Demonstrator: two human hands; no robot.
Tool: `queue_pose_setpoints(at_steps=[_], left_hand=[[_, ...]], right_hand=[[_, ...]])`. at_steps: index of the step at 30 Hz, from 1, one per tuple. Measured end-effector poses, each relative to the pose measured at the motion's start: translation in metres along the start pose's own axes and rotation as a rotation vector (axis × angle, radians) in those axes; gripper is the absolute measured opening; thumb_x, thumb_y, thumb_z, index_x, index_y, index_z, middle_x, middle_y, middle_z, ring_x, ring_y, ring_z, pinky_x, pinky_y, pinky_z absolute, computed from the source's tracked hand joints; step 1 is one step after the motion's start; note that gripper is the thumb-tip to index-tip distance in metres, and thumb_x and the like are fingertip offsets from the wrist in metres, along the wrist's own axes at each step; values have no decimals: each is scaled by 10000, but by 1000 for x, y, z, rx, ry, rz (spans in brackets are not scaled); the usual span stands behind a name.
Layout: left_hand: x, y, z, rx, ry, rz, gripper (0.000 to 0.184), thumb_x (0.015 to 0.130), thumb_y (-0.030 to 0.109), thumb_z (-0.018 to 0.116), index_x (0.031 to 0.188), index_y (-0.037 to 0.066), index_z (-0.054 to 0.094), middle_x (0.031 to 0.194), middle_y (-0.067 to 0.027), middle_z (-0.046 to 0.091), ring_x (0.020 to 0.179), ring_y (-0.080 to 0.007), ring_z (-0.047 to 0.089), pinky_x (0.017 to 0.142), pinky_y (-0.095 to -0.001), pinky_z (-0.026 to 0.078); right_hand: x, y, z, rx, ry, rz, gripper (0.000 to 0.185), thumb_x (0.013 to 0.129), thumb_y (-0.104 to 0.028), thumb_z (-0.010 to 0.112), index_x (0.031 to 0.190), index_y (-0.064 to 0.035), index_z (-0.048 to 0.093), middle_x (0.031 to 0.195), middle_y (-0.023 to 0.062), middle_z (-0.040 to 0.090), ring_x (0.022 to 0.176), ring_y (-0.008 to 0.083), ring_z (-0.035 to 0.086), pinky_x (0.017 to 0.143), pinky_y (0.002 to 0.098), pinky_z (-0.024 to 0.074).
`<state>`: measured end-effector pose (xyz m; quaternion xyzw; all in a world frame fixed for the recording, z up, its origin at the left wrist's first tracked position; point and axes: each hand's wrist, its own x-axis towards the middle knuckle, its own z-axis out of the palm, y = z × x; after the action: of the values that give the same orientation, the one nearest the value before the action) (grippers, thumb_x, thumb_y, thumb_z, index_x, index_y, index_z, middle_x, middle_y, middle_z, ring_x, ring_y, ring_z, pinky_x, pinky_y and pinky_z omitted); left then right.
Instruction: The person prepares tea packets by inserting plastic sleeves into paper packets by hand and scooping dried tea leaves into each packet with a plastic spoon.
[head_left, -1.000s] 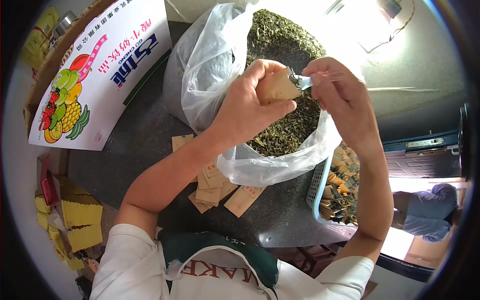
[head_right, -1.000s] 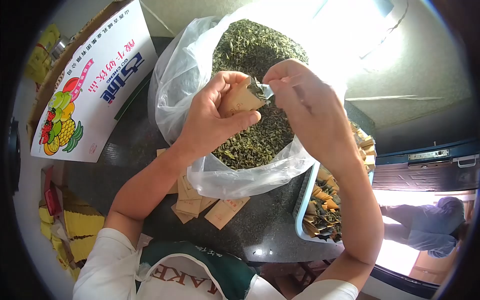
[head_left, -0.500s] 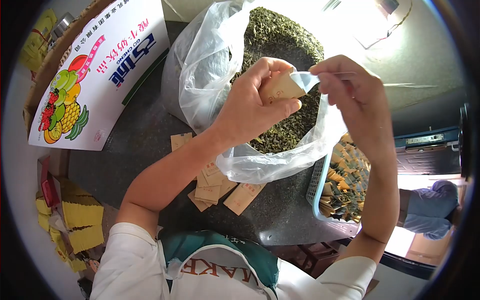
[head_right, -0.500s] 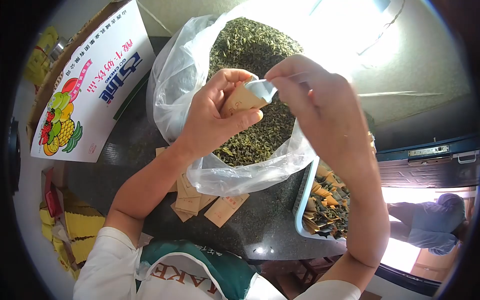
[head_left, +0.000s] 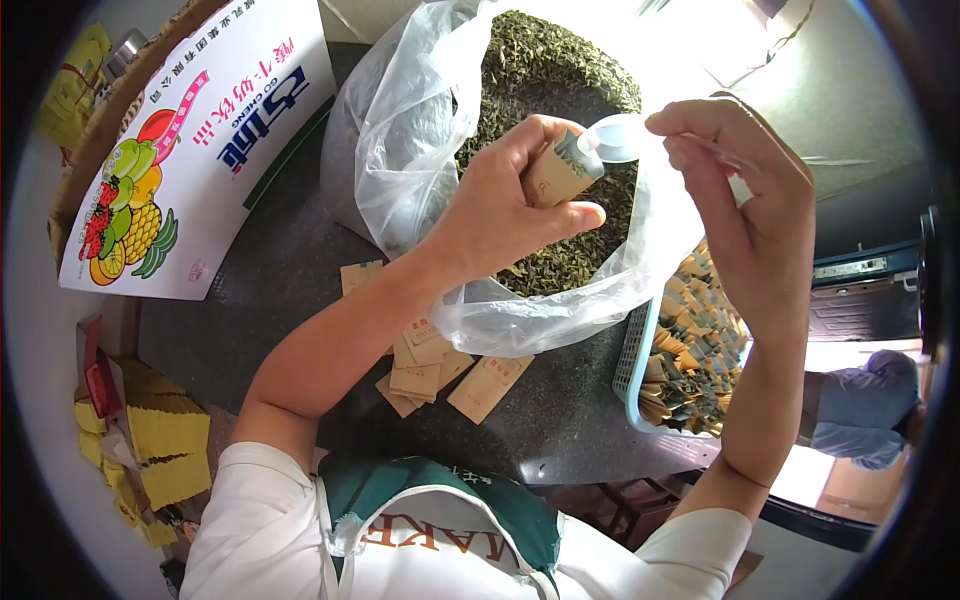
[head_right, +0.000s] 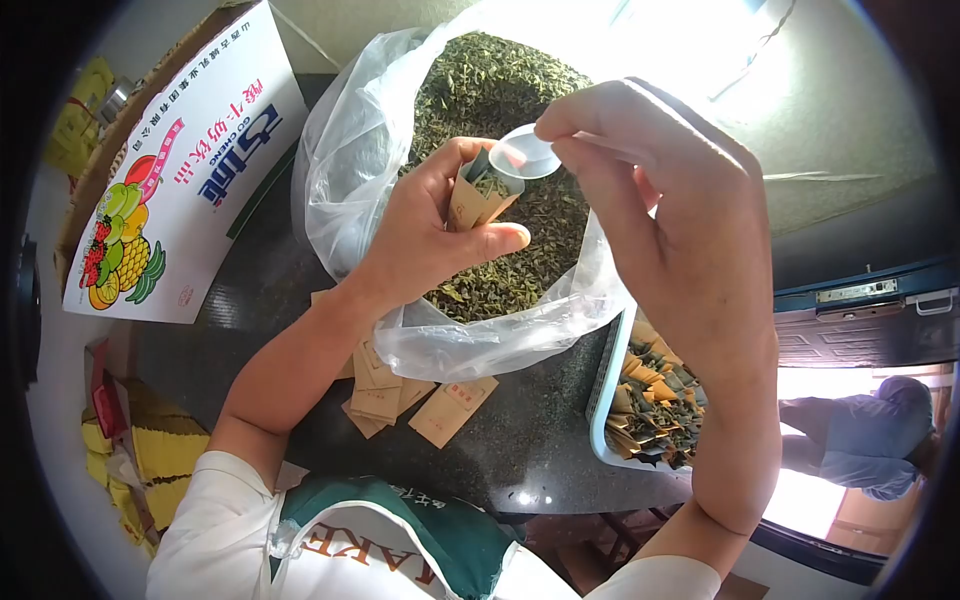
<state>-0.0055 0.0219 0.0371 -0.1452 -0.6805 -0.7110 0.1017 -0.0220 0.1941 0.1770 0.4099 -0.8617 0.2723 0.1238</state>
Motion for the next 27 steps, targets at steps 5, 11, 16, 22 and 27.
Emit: queue_pose_setpoints(at_steps=[5,11,16,22,27], left_hand=[[-2,4,2,14,2,-4,512,811,115,810,1247,51,549,987,8,589,847,-50,562,730,-231,508],[0,9,1,47,56,58,489,796,126,819,1218,80,578,942,26,593,830,-52,552,725,-230,483],[-1,11,-7,-11,31,-7,478,824,60,750,1265,83,566,915,24,580,783,-42,519,696,-224,464],[-8,32,-6,-285,-38,76,760,824,-53,608,1520,62,326,912,-13,576,779,-57,529,679,-209,457],[-17,52,20,-614,-361,65,921,840,-64,608,1599,142,129,1090,-90,605,893,-106,582,811,-236,485]], right_hand=[[-5,5,14,-26,-70,-106,140,897,85,600,1008,31,667,863,91,641,751,125,598,683,252,468],[-4,-4,8,52,-17,-151,175,880,111,592,1017,37,671,842,105,632,739,124,595,649,244,454],[-4,7,2,-80,145,-145,131,920,22,602,1022,11,683,876,95,666,720,161,609,645,271,479],[-10,14,1,-109,132,-237,158,942,9,562,1062,-19,661,870,71,644,663,196,550,640,303,460],[-44,-21,-34,211,-109,-69,235,937,-5,597,1161,-45,656,939,23,653,592,131,430,577,271,388]])
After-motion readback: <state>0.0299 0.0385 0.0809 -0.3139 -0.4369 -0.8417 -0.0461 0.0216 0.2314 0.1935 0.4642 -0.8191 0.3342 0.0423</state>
